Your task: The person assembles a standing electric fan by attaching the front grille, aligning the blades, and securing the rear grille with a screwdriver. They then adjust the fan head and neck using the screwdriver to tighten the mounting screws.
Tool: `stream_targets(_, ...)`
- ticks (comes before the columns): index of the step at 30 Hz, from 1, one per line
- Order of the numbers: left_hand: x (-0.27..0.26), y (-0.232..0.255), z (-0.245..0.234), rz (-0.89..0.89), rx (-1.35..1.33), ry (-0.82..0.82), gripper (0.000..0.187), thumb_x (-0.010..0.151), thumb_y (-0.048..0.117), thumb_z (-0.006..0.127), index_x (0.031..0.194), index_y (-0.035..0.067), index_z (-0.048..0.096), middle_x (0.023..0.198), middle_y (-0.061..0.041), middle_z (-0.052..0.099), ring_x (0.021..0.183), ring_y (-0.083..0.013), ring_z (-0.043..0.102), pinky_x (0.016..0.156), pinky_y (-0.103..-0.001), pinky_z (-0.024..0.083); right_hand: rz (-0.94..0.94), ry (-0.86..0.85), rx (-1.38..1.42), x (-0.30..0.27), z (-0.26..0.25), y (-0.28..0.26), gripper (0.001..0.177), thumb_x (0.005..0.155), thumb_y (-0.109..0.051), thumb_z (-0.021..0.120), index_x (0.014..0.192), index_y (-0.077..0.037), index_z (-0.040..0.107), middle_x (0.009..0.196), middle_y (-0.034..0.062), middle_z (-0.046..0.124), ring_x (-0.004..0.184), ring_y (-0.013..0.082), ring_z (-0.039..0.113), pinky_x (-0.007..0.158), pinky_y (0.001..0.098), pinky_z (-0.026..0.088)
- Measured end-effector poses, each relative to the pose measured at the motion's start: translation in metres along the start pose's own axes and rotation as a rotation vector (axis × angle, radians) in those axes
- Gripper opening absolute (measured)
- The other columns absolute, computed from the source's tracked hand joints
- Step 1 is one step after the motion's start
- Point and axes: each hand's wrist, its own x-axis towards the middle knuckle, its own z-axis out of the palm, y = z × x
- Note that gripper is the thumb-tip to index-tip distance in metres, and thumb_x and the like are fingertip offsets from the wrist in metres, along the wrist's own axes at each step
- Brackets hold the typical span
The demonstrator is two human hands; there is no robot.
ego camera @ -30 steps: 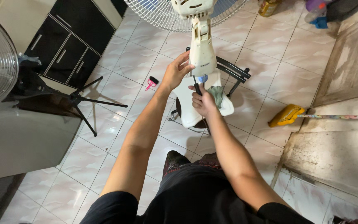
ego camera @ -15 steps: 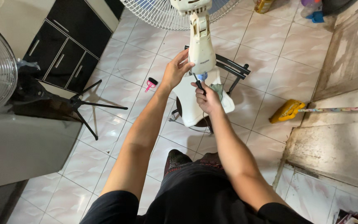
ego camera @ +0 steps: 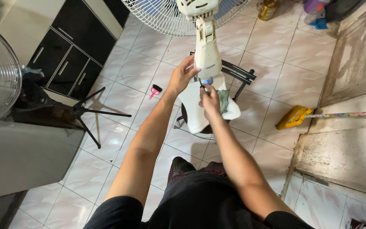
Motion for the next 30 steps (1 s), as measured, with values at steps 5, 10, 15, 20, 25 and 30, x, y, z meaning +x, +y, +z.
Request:
stream_targets(5,0.0,-0.001,0.003,0.062,0.008,0.001,0.06,0.099,0.008,0.071,0.153,0.007,0.046,0.148,-0.018,0.058,0.134,-0.0253,0.06,0.106,-0.036,0.055,-0.571,0.094,-0.99,0.03,-0.016,0.026,0.03,0.106,-0.032,0.059,0.111,-0.003,0.064,0.059,0.0054,0.057,0.049,0.0202,0.049,0.055,0.0403,0.042)
stream_targets(10,-0.001,-0.002,0.005,0.087,0.015,0.009,0.058,0.099,0.009,0.071,0.152,0.006,0.047,0.146,-0.02,0.061,0.133,-0.0272,0.061,0.106,-0.036,0.054,-0.01,-0.06,-0.347,0.041,-0.011,0.033,0.041,0.114,-0.039,0.051,0.103,0.0,0.059,0.06,0.0032,0.047,0.047,0.0185,0.038,0.046,0.0374,0.029)
stream_targets(15,-0.004,0.003,0.007,0.041,0.066,0.004,0.064,0.098,0.009,0.069,0.155,0.005,0.039,0.151,-0.02,0.054,0.139,-0.0283,0.055,0.108,-0.037,0.053,0.072,-0.153,-0.235,0.048,-0.029,0.022,0.049,0.115,-0.044,0.044,0.098,-0.003,0.062,0.07,0.0026,0.051,0.056,0.0154,0.042,0.054,0.0361,0.033)
stream_targets(20,-0.001,0.029,0.05,0.349,0.257,0.153,0.09,0.094,0.013,0.074,0.16,-0.003,0.016,0.163,-0.024,0.032,0.152,-0.0329,0.032,0.124,-0.042,0.028,-0.164,-0.191,-0.493,0.005,-0.046,0.016,0.043,0.106,-0.043,0.041,0.092,-0.007,0.06,0.069,-0.0034,0.06,0.059,0.0096,0.058,0.056,0.0295,0.047)
stream_targets(25,0.033,0.076,0.11,0.376,0.327,0.622,0.087,0.085,0.022,0.082,0.153,-0.003,0.035,0.146,-0.024,0.05,0.138,-0.0357,0.049,0.117,-0.044,0.039,0.015,-0.072,-0.177,-0.008,-0.103,-0.015,0.046,0.11,-0.044,0.04,0.094,-0.006,0.059,0.063,0.0004,0.051,0.047,0.0112,0.045,0.044,0.0296,0.037)
stream_targets(30,0.057,0.093,0.131,0.276,0.389,0.881,0.056,0.077,0.023,0.086,0.119,0.001,0.057,0.114,-0.018,0.061,0.112,-0.035,0.058,0.099,-0.045,0.044,-0.019,0.021,0.067,0.019,-0.153,-0.052,0.042,0.11,-0.04,0.042,0.094,-0.005,0.056,0.062,0.0002,0.05,0.04,0.0111,0.041,0.037,0.0279,0.034)
